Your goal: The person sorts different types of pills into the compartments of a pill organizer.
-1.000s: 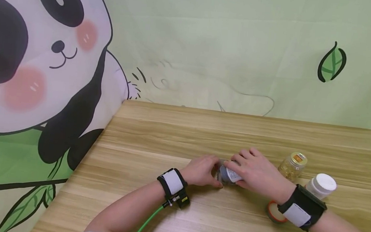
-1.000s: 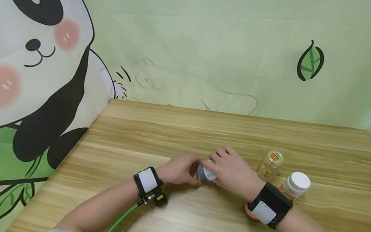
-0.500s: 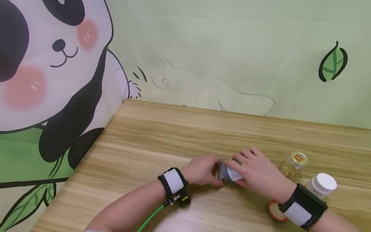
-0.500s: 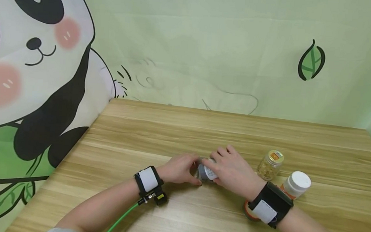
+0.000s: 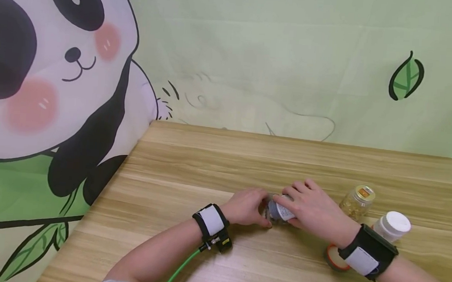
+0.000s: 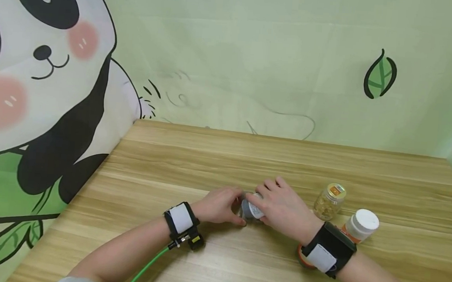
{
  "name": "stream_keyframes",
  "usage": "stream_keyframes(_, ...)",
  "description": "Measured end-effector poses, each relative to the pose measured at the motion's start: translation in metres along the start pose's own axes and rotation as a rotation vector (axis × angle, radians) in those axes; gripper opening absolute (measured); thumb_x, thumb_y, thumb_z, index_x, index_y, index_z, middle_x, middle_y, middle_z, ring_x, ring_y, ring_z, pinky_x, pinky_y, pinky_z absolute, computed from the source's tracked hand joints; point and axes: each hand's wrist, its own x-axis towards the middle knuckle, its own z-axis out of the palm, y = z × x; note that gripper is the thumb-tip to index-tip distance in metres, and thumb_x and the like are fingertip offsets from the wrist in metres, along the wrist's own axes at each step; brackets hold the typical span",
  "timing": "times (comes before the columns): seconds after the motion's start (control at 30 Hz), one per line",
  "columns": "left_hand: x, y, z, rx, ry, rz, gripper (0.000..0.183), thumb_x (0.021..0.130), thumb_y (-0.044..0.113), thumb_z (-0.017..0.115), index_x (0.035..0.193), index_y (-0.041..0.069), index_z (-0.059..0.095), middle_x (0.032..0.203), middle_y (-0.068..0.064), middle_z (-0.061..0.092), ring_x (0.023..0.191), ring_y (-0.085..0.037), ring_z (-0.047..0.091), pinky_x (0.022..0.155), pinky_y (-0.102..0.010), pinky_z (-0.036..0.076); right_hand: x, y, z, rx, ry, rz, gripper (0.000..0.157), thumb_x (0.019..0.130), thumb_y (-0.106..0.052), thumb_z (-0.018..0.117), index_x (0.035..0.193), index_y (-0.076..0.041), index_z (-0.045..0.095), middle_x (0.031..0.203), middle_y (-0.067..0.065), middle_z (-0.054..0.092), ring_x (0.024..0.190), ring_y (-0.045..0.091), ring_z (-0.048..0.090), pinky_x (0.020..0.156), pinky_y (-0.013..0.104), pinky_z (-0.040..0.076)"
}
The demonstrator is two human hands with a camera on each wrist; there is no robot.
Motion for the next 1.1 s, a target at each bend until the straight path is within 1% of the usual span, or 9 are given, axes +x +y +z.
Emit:
stream_keyframes(0.2, 0.000, 0.000, 0.000, 0.008, -0.001, -0.003, 0.048, 0.066, 0.044, 0.076, 0.099, 0.014, 0.056, 0.086, 0.009, 0.051, 0.076, -0.006, 0.046, 0.061, -0.019, 0.036, -0.001, 0.000, 0.000, 0.014, -0.003, 0.012, 0.059, 0.064, -0.039, 0.078, 0.114, -0.015, 0.057, 0.097, 0.004, 0.056, 0.091, 0.025, 0.049, 0.079, 0.040, 0.036)
stream_keyframes(0.37, 0.000, 0.000, 0.000, -0.004, -0.005, -0.011, 0.049, 0.066, 0.043, 0.076, 0.099, 0.014, 0.056, 0.085, 0.009, 0.050, 0.075, -0.007, 0.046, 0.061, -0.019, 0.036, -0.001, 0.000, 0.000, 0.012, 0.007, 0.005, 0.059, 0.064, -0.040, 0.077, 0.114, -0.016, 0.057, 0.097, 0.004, 0.056, 0.091, 0.025, 0.050, 0.078, 0.040, 0.036)
stream_keyframes(0.5, 0.000, 0.001, 0.000, -0.009, -0.005, -0.013, 0.047, 0.065, 0.043, 0.077, 0.097, 0.015, 0.056, 0.084, 0.010, 0.050, 0.074, -0.007, 0.046, 0.059, -0.019, 0.036, -0.002, 0.000, 0.002, 0.048, 0.010, 0.020, 0.058, 0.064, -0.040, 0.077, 0.113, -0.015, 0.058, 0.097, 0.004, 0.056, 0.092, 0.026, 0.050, 0.080, 0.041, 0.036)
stream_keyframes(0.7, 0.000, -0.001, 0.001, -0.012, 0.005, -0.005, 0.047, 0.063, 0.042, 0.077, 0.095, 0.015, 0.056, 0.084, 0.010, 0.050, 0.074, -0.006, 0.046, 0.059, -0.018, 0.036, -0.010, 0.003, 0.008, 0.145, -0.004, 0.115, 0.056, 0.065, -0.039, 0.076, 0.110, -0.014, 0.056, 0.098, 0.003, 0.058, 0.091, 0.023, 0.053, 0.081, 0.042, 0.036)
stream_keyframes(0.87, 0.000, -0.001, 0.002, -0.010, 0.005, -0.009, 0.048, 0.063, 0.042, 0.078, 0.096, 0.016, 0.056, 0.086, 0.010, 0.051, 0.075, -0.005, 0.047, 0.062, -0.017, 0.036, -0.016, 0.006, 0.012, 0.247, -0.015, 0.206, 0.058, 0.067, -0.041, 0.075, 0.114, -0.013, 0.053, 0.103, 0.003, 0.059, 0.092, 0.021, 0.055, 0.080, 0.041, 0.036)
stream_keyframes(1.0, 0.000, -0.001, 0.002, -0.008, 0.005, -0.010, 0.047, 0.063, 0.042, 0.077, 0.096, 0.016, 0.056, 0.085, 0.011, 0.051, 0.075, -0.005, 0.047, 0.061, -0.018, 0.036, -0.021, 0.005, 0.008, 0.372, 0.024, 0.290, 0.059, 0.068, -0.041, 0.074, 0.116, -0.014, 0.052, 0.105, 0.001, 0.059, 0.092, 0.016, 0.054, 0.081, 0.041, 0.037)
stream_keyframes(1.1, 0.000, 0.000, 0.001, -0.010, 0.003, -0.009, 0.045, 0.063, 0.043, 0.077, 0.094, 0.017, 0.056, 0.084, 0.011, 0.051, 0.074, -0.005, 0.047, 0.060, -0.018, 0.036, -0.027, 0.003, 0.001, 0.502, 0.067, 0.363, 0.060, 0.070, -0.043, 0.073, 0.119, -0.016, 0.051, 0.106, -0.002, 0.058, 0.090, 0.011, 0.053, 0.078, 0.036, 0.040)
